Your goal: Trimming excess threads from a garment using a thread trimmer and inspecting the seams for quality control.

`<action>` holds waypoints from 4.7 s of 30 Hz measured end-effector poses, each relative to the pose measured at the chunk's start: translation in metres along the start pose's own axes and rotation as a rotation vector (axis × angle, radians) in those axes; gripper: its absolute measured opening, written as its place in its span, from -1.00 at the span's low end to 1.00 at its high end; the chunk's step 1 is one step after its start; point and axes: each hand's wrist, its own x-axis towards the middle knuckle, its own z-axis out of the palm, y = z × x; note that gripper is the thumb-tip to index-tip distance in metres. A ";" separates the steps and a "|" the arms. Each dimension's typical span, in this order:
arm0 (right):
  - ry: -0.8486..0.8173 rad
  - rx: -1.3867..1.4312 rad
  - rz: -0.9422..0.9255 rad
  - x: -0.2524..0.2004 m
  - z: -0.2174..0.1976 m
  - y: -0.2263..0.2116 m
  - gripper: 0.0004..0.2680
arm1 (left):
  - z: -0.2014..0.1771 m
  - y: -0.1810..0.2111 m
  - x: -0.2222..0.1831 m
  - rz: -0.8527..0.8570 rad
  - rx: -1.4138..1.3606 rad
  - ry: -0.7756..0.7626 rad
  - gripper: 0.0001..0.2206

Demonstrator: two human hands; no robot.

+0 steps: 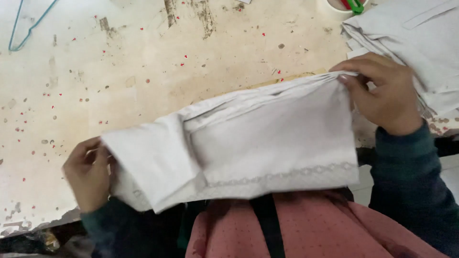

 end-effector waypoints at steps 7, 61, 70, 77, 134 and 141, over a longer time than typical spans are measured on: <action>0.061 0.097 0.046 -0.003 0.036 0.012 -0.86 | 0.067 0.095 -0.015 0.528 0.551 -0.167 -0.83; 0.108 -0.159 -0.061 -0.043 -0.009 -0.044 -0.81 | -0.021 0.072 -0.051 0.678 0.332 -0.272 -0.75; 0.146 0.005 -0.095 -0.041 -0.010 -0.056 -0.82 | -0.035 0.055 -0.053 0.575 0.358 -0.195 -0.75; 0.122 0.120 -0.119 -0.034 -0.018 -0.058 -0.92 | -0.036 0.067 -0.066 0.423 0.340 -0.191 -0.74; -0.055 0.532 -0.188 0.052 0.044 -0.011 -0.92 | 0.213 0.139 -0.053 0.846 -0.215 -0.432 -0.80; -0.122 0.387 -0.298 0.047 0.040 -0.004 -0.89 | 0.201 0.134 -0.053 1.006 -0.119 -0.423 -0.83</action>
